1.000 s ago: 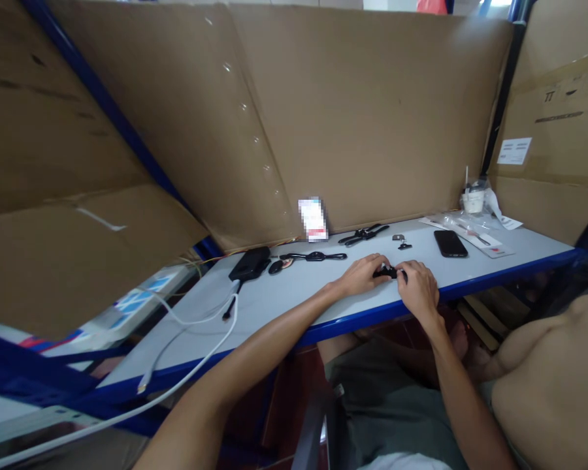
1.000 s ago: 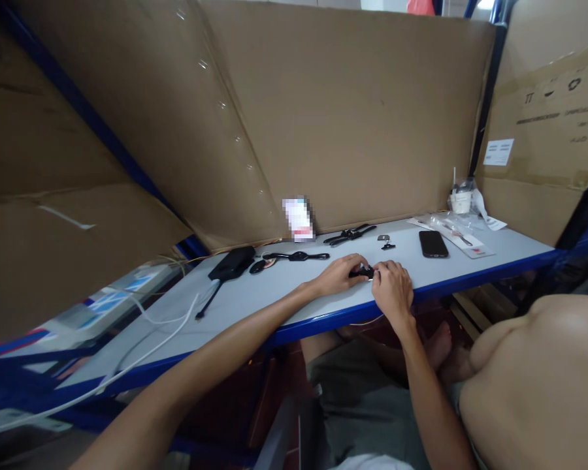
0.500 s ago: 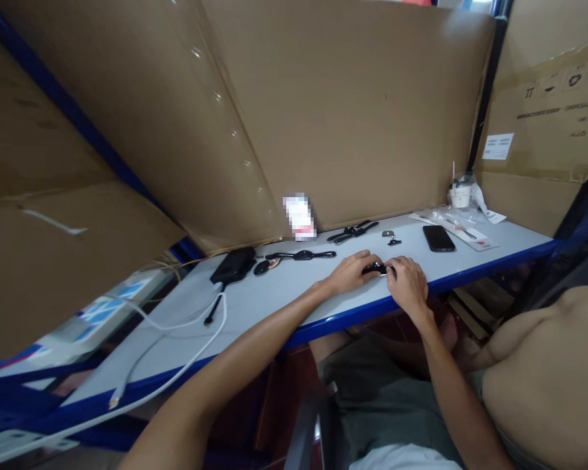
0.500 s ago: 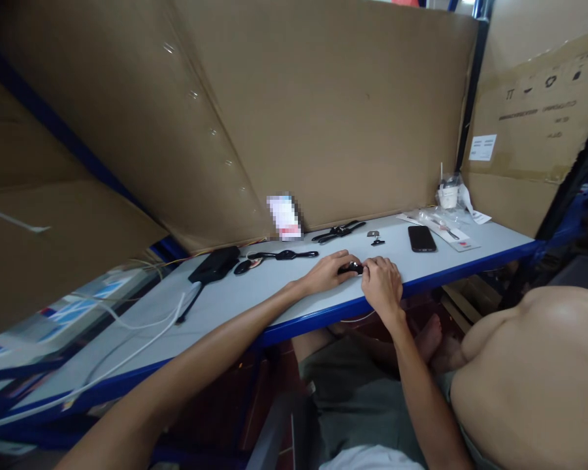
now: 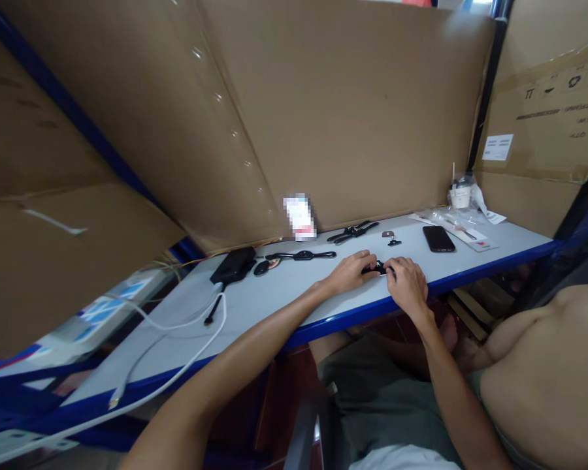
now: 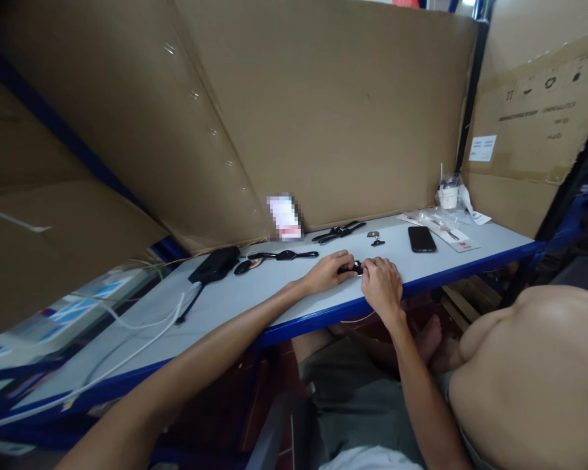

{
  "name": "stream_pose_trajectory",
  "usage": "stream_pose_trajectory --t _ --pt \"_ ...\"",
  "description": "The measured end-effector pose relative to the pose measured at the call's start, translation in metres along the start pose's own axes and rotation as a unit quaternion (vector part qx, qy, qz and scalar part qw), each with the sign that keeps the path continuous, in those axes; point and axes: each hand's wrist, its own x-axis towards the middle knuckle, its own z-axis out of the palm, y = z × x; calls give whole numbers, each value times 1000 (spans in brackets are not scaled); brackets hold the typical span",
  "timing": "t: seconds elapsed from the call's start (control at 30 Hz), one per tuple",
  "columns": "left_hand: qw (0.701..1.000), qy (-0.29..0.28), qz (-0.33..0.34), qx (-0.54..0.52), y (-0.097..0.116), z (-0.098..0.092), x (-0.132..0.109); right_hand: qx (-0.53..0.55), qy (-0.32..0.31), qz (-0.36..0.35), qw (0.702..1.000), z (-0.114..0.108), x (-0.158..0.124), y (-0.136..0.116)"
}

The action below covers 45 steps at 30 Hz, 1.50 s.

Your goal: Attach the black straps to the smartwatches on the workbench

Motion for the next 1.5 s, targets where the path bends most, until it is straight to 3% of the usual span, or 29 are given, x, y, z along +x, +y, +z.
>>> stream_pose_trajectory --t 0.53,0.7,1.0,1.5 --pt "999 9 -41 -2 0 1 -1 4 -21 -54 998 -4 -2 3" --pt "1000 12 -16 2 0 0 -2 17 -22 -69 997 -6 -3 4" --pt "1000 14 -15 -5 -1 -1 0 5 -17 -36 999 -4 0 1" --pt "1000 6 -13 5 -3 0 1 1 -21 -54 998 -5 0 1"
